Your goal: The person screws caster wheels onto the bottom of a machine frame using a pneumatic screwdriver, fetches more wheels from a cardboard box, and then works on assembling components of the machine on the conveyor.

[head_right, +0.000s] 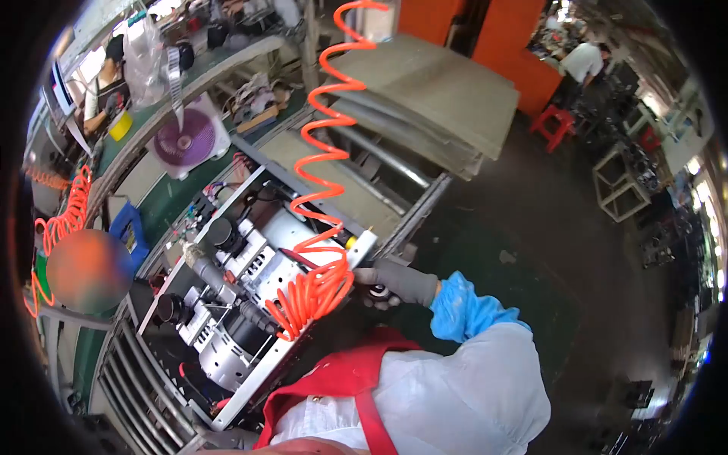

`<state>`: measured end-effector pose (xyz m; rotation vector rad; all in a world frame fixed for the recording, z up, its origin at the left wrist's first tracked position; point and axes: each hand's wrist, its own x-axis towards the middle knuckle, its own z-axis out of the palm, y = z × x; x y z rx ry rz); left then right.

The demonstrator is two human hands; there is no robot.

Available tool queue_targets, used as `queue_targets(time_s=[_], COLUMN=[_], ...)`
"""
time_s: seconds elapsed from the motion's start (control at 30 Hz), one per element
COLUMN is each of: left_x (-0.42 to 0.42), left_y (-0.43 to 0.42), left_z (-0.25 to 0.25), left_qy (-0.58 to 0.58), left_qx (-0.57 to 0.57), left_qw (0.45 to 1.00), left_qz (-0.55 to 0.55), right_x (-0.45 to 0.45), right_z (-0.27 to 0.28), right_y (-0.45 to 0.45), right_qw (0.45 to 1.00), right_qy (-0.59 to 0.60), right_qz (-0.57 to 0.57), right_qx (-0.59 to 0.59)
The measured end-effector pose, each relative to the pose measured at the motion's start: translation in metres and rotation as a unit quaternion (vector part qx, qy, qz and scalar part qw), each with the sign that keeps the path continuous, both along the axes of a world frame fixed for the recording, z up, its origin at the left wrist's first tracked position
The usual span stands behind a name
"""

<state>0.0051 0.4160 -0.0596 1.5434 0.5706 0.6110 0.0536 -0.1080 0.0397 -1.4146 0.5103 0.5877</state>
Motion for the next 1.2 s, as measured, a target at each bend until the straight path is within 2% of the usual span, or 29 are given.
queue_targets(time_s=[0.07, 0.1, 0.13, 0.17, 0.2, 0.23, 0.27, 0.3, 0.33, 0.37, 0.4, 0.47, 0.5, 0.53, 0.6, 0.67, 0.73, 0.77, 0.8, 0.87, 0.93, 1.0, 1.07, 1.13, 1.2], left_x=[-0.001, -0.002, 0.006, 0.000, 0.000, 0.007, 0.008, 0.013, 0.021, 0.028, 0.027, 0.028, 0.026, 0.023, 0.019, 0.014, 0.019, 0.020, 0.020, 0.024, 0.031, 0.048, 0.055, 0.050, 0.047], left_y=[0.007, 0.009, -0.010, 0.003, -0.012, -0.038, -0.031, -0.027, -0.037, -0.041, -0.033, -0.031, -0.035, -0.040, -0.056, -0.040, -0.081, -0.089, -0.094, -0.100, -0.104, -0.119, -0.138, -0.136, -0.145], left_z=[0.000, 0.001, 0.014, 0.002, 0.017, 0.032, 0.027, 0.031, 0.044, 0.052, 0.042, 0.043, 0.041, 0.037, 0.046, 0.012, 0.048, 0.055, 0.058, 0.042, 0.034, -0.004, 0.005, 0.009, 0.008], left_qy=[0.059, 0.087, -0.040, -0.067, -0.035, -0.068, -0.104, -0.026, -0.056, -0.050, -0.045, -0.099, -0.079, -0.056, -0.049, -0.030, -0.099, -0.078, -0.048, -0.025, 0.032, -0.081, -0.073, -0.019, -0.008], left_qx=[0.044, 0.065, 0.050, 0.076, 0.286, 0.173, 0.111, 0.091, 0.035, -0.057, 0.045, -0.081, 0.040, 0.159, 0.159, 0.220, -0.016, 0.084, 0.180, 0.157, 0.421, 0.175, 0.095, 0.080, 0.067], left_qw=[0.997, 0.992, 0.996, 0.994, 0.957, 0.980, 0.987, 0.993, 0.996, 0.991, 0.995, 0.990, 0.994, 0.983, 0.983, 0.969, 0.988, 0.987, 0.978, 0.984, 0.901, 0.975, 0.987, 0.985, 0.989], left_qz=[0.035, 0.065, 0.064, 0.043, 0.031, 0.067, 0.051, 0.074, 0.067, 0.106, 0.077, 0.061, 0.064, 0.067, 0.072, 0.110, 0.121, 0.110, 0.093, 0.083, 0.099, 0.114, 0.106, 0.153, 0.134], right_x=[-0.002, -0.003, 0.002, 0.007, 0.003, -0.005, -0.010, -0.016, -0.021, -0.025, -0.027, -0.030, -0.026, -0.027, -0.024, -0.018, -0.012, -0.009, -0.007, -0.007, -0.004, 0.005, 0.018, 0.014, 0.034], right_z=[-0.017, -0.005, 0.007, 0.001, -0.005, -0.008, -0.010, -0.013, -0.015, -0.009, -0.008, -0.005, -0.001, -0.001, -0.007, -0.010, -0.020, -0.014, -0.027, -0.021, -0.031, -0.042, -0.054, -0.032, -0.045], right_y=[0.000, 0.005, 0.006, 0.007, 0.010, 0.012, 0.012, 0.013, 0.017, 0.022, 0.024, 0.023, 0.033, 0.032, 0.033, 0.025, 0.011, 0.010, -0.008, 0.004, -0.021, -0.044, -0.070, -0.029, -0.004], right_qw=[0.996, 0.997, 0.997, 0.998, 0.995, 0.990, 0.993, 0.993, 0.992, 0.992, 0.994, 0.993, 0.984, 0.989, 0.977, 0.980, 0.975, 0.978, 0.978, 0.957, 0.871, 0.738, 0.903, 0.900, 0.907], right_qy=[-0.020, -0.020, -0.023, -0.015, -0.048, -0.081, -0.074, -0.060, -0.048, -0.047, -0.041, -0.067, -0.046, -0.035, -0.163, -0.182, -0.203, -0.194, -0.196, -0.251, -0.389, -0.503, -0.341, -0.371, -0.364], right_qz=[-0.047, -0.047, -0.043, -0.009, -0.049, -0.093, -0.065, -0.087, -0.114, -0.116, -0.100, -0.100, -0.170, -0.147, -0.110, -0.043, -0.050, -0.059, -0.050, -0.074, 0.067, 0.127, -0.021, -0.069, -0.014], right_qx=[0.073, 0.066, 0.054, 0.064, 0.067, 0.065, 0.065, 0.051, 0.038, 0.023, 0.026, 0.015, 0.013, 0.004, -0.079, -0.066, -0.081, -0.040, -0.052, -0.126, -0.291, -0.432, -0.263, -0.217, -0.213])
